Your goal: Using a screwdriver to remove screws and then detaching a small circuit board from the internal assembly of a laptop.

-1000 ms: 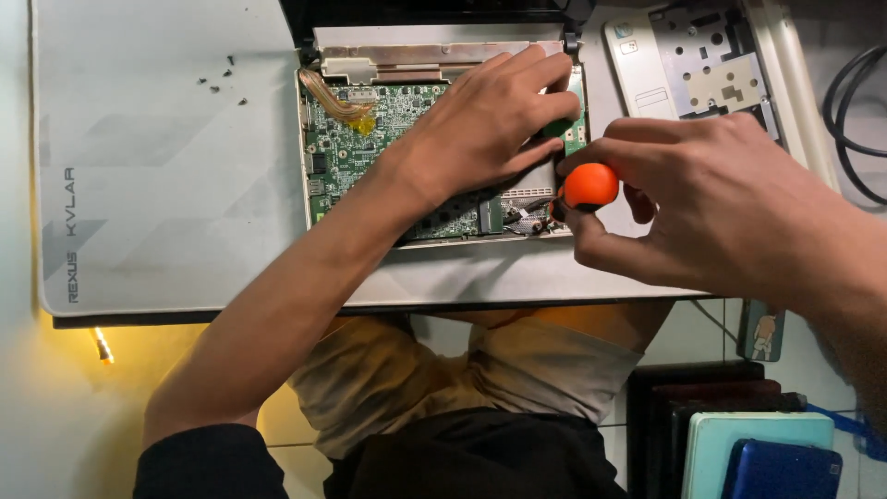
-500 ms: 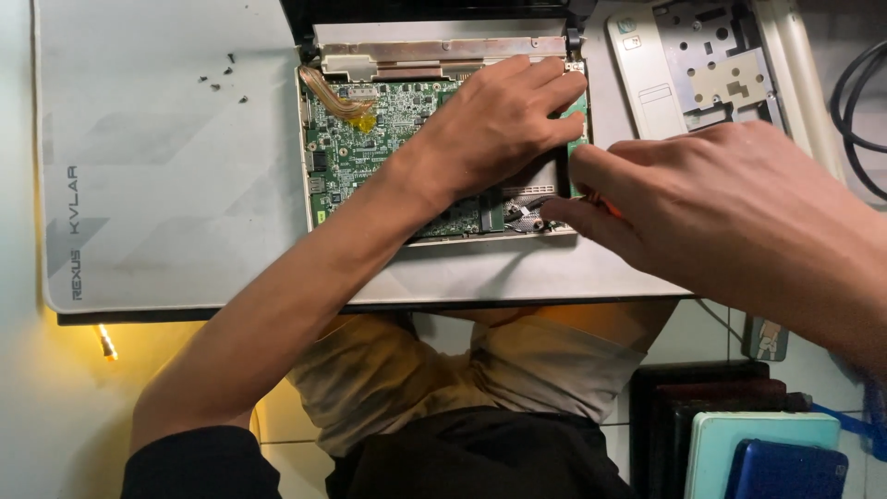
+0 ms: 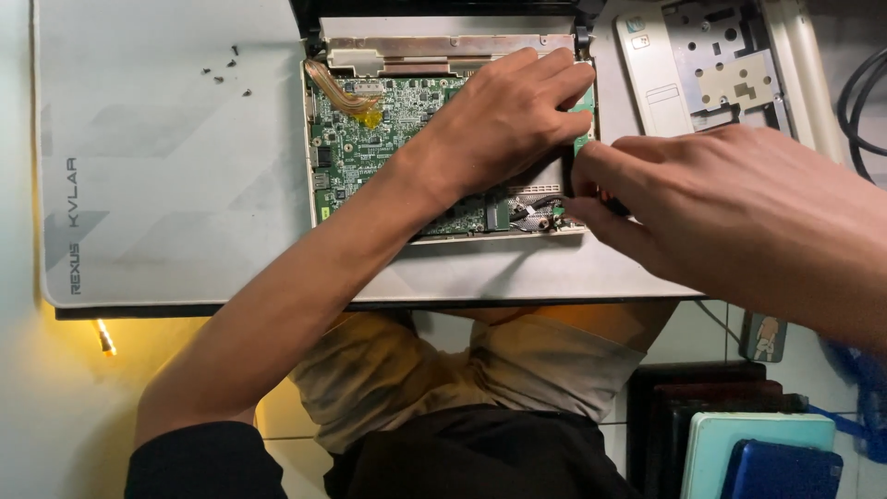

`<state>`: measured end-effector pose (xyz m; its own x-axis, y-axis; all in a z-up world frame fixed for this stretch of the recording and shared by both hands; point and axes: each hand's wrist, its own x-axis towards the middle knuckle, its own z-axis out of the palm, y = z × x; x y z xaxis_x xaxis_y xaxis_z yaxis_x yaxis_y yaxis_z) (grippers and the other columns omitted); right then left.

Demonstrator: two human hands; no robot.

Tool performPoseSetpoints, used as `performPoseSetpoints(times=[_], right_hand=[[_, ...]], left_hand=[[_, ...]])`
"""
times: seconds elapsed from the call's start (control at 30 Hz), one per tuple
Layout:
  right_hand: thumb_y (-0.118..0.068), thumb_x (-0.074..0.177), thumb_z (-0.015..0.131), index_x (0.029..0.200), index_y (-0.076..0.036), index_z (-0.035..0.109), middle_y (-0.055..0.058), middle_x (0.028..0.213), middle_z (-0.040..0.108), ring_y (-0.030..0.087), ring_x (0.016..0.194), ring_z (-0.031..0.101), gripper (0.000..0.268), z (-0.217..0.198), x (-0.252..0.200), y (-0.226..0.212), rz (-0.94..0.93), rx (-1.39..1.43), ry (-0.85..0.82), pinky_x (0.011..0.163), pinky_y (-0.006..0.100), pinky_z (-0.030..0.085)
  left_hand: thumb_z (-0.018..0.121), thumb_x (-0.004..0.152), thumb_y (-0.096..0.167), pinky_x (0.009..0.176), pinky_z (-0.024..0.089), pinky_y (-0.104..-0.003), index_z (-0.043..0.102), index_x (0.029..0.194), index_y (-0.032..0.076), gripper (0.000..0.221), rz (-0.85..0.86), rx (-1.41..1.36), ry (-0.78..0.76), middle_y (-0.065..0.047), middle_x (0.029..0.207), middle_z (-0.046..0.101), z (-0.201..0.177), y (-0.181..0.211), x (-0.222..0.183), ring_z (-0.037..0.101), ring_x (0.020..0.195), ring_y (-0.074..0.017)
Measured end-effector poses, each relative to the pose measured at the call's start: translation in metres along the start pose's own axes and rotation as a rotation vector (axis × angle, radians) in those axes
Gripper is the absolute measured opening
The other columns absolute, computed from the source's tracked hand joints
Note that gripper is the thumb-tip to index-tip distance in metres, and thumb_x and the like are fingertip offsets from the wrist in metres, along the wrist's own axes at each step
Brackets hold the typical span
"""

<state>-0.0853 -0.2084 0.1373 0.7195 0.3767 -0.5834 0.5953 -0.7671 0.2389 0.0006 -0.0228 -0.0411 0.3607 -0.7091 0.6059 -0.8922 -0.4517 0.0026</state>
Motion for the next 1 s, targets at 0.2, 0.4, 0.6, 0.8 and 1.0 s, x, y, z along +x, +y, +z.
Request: performPoseSetpoints(times=[0.2,0.4,0.6,0.8,1.0], right_hand=[[-0.048,0.116,0.061,0.129,-0.023,0.058,0.002,0.107,0.073,0.031,0.089,0.082,0.028,0.014,-0.002,0.014,-0.111,0.128,0.063,0.08,0.052,0.067],[-0.063,0.132,0.049,0.122,-0.017,0.057,-0.002,0.051,0.059,0.029,0.043,0.058,0.047,0.012,-0.001,0.005,-0.006,-0.13,0.237,0.05,0.043,0.043],[-0.039,0.12,0.06,0.133,-0.011,0.06,0.012,0.121,0.071,0.041,0.097,0.079,0.031,0.007,-0.011,0.003,-0.185,0.217,0.289,0.082,0.06,0.063],[-0.055,0.134,0.043,0.132,-0.021,0.058,-0.001,0.063,0.067,0.029,0.046,0.066,0.038,-0.001,-0.008,-0.012,-0.053,-0.018,0.169,0.052,0.047,0.052],[-0.044,0.12,0.057,0.135,-0.021,0.051,0.003,0.089,0.076,0.035,0.062,0.072,0.028,-0.01,-0.011,-0.013,-0.009,0.134,0.153,0.059,0.054,0.056]], left_hand=[[0.077,0.113,0.007,0.07,0.055,-0.048,0.065,0.094,0.008,0.023,-0.024,-0.062,0.016,-0.013,0.11,0.066,0.0,-0.003,-0.001,0.068,0.096,-0.032],[0.087,0.11,0.016,0.077,0.056,-0.053,0.078,0.116,0.013,0.012,-0.059,-0.201,-0.045,-0.013,0.122,0.067,-0.009,-0.004,-0.002,0.068,0.105,-0.0358],[0.089,0.106,0.008,0.082,0.057,-0.052,0.075,0.113,0.012,0.016,-0.019,-0.186,-0.033,-0.012,0.129,0.07,-0.003,-0.008,-0.005,0.07,0.107,-0.0366],[0.086,0.111,0.016,0.082,0.059,-0.054,0.077,0.11,0.009,0.012,-0.049,-0.171,-0.087,-0.014,0.128,0.071,-0.005,-0.006,-0.002,0.07,0.108,-0.0369],[0.081,0.117,0.02,0.081,0.056,-0.054,0.078,0.098,0.012,0.021,-0.129,-0.291,-0.115,-0.013,0.127,0.068,-0.011,-0.003,-0.001,0.067,0.101,-0.0363]])
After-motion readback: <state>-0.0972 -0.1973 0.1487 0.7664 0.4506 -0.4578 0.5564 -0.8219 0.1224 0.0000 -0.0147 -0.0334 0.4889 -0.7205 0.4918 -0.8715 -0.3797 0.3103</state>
